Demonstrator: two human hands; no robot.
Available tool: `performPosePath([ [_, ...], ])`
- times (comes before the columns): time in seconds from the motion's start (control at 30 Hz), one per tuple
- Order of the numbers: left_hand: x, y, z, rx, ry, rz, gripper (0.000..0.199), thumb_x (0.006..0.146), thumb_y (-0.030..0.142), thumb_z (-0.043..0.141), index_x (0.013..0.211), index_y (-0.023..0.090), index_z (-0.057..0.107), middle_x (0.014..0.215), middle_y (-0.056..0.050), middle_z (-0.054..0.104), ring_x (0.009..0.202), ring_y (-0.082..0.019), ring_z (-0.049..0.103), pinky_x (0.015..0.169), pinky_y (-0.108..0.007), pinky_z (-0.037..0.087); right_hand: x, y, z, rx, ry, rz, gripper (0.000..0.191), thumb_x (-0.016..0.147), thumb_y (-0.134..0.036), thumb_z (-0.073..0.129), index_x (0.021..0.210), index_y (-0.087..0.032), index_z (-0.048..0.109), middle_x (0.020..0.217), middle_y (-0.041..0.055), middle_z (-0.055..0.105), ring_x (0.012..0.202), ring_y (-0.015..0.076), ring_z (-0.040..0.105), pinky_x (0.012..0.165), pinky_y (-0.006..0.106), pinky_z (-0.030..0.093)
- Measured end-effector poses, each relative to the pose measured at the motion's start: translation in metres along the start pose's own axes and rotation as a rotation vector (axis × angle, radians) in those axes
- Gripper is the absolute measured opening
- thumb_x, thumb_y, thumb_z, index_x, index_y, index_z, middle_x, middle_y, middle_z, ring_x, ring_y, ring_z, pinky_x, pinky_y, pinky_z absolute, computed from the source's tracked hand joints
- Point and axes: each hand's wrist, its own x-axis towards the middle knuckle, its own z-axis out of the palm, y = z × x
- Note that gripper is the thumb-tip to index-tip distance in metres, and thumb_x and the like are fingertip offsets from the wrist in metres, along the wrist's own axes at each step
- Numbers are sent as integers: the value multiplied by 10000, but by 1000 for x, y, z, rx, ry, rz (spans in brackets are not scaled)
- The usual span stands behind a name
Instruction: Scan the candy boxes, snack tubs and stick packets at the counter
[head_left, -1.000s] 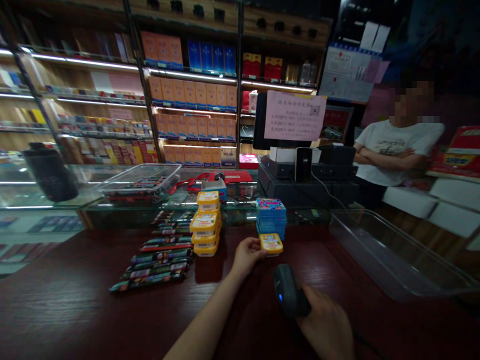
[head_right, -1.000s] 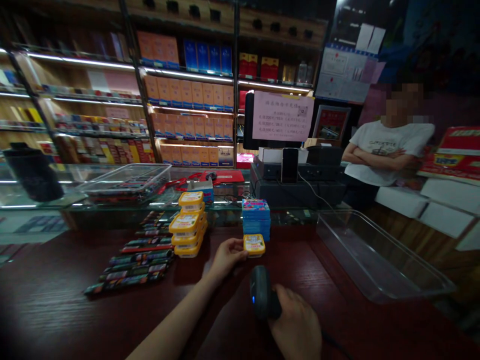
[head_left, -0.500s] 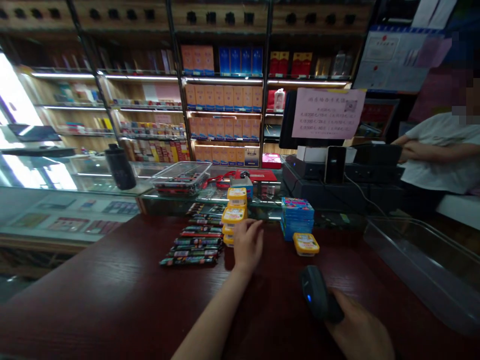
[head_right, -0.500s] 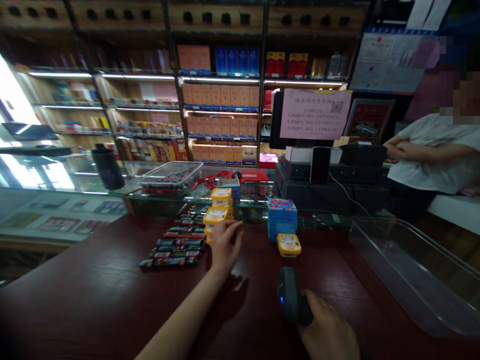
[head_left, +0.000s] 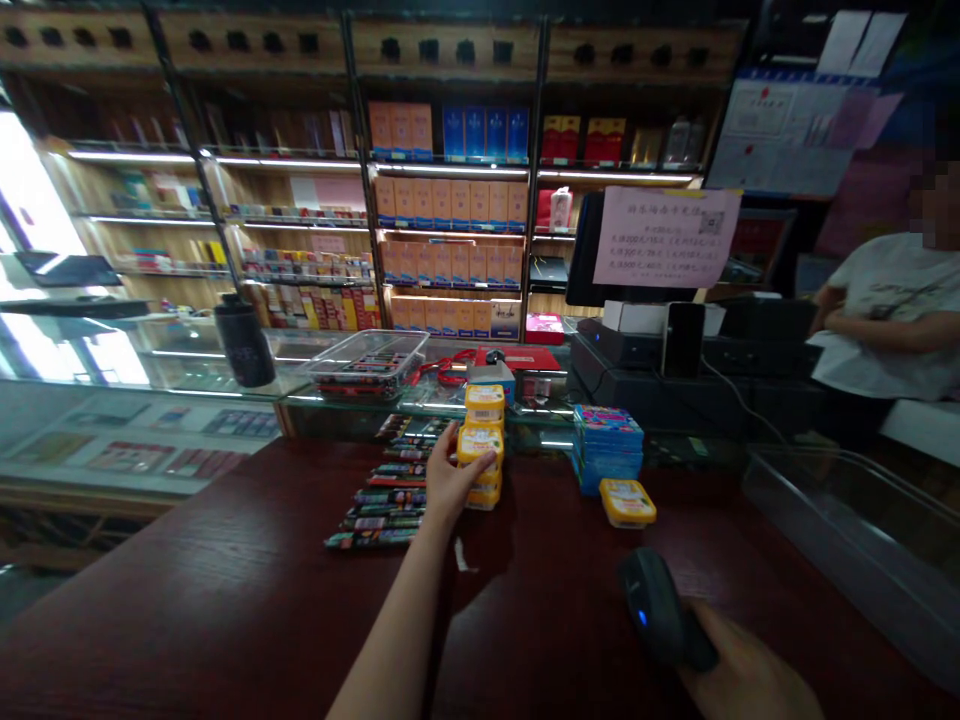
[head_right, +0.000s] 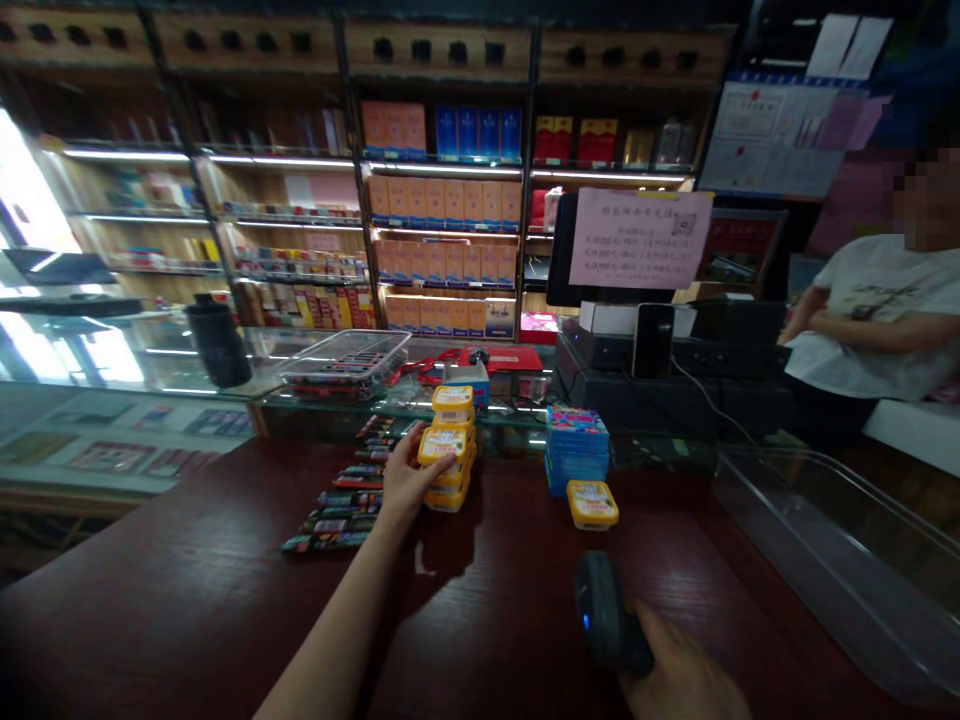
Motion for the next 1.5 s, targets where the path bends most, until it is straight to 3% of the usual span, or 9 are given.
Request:
performPosePath([
  [0.17, -10, 9, 3, 26, 143, 84, 814, 442, 378, 862, 1164, 163, 554, 1120, -100, 583, 1034, -252, 595, 924, -378, 475, -4, 2, 3, -66, 109, -39, 343, 809, -408, 410, 1042, -298, 636, 1044, 21, 713, 898, 231, 669, 709, 322, 468],
  [0.37, -29, 21, 17, -360, 99, -228, 682, 605, 479, 766, 1124, 183, 437, 1016, -78, 620, 818, -170, 651, 712, -293, 532, -11, -8, -1, -20, 147, -86, 326, 776, -372, 446, 1018, -294, 651, 936, 15, 735, 817, 236, 680, 650, 315, 467],
  [0.63, -39, 25, 21, -458, 15, -239, 667, 687, 576, 672, 1173, 226, 377, 1106, -75, 606, 899, -166, 647, 717, -254, 528, -19, -37, -28, 754, -95, -156, 407, 662, -501, 642, 950, -217, 691, 994, 65, 731, 913, 266, 672, 768, 308, 532],
  [0.77, -39, 22, 23, -467, 19, -236, 697, 685, 611, 655, 1193, 239, 357, 1107, -70, 608, 904, -170, 647, 726, -266, 531, -27, -53, -34, 1003, -261, -38, 540, 786, -656, 390, 887, -227, 703, 865, 79, 742, 797, 248, 695, 717, 350, 558],
  [1.0, -40, 16, 26, -509, 3, -181, 640, 727, 558, 647, 1202, 249, 347, 1067, -62, 630, 919, -190, 650, 755, -296, 538, -34, -60, -35, 1388, -320, 149, 364, 641, -580, 670, 751, -234, 701, 753, 36, 727, 672, 207, 673, 653, 302, 549],
  [1.1, -40, 15, 27, -521, -6, -160, 604, 745, 533, 642, 1197, 254, 352, 1097, -66, 626, 940, -192, 648, 772, -295, 539, -28, -53, -31, 1335, -352, 148, 364, 614, -575, 688, 710, -224, 700, 679, 41, 713, 646, 223, 673, 647, 321, 550],
  [1.23, -40, 13, 25, -457, 11, -187, 645, 742, 540, 642, 1227, 239, 341, 1147, -87, 604, 922, -187, 656, 771, -300, 539, -27, -51, -32, 966, -202, -62, 473, 773, -615, 447, 812, -222, 707, 752, 70, 726, 655, 232, 669, 634, 343, 543],
  [1.37, -39, 15, 24, -403, 32, -140, 721, 658, 498, 734, 1202, 215, 356, 1187, -118, 582, 980, -210, 644, 820, -320, 532, -27, -49, -37, 658, -74, -192, 272, 654, -358, 596, 884, -260, 702, 870, 43, 733, 792, 253, 664, 698, 318, 506],
  [1.5, -42, 20, 29, -330, -17, -65, 822, 457, 348, 870, 1113, 208, 394, 1197, -120, 581, 1027, -233, 631, 866, -351, 521, -17, -31, -24, 112, 105, -271, 328, 669, -185, 506, 932, -284, 675, 891, -1, 727, 795, 224, 668, 676, 307, 458],
])
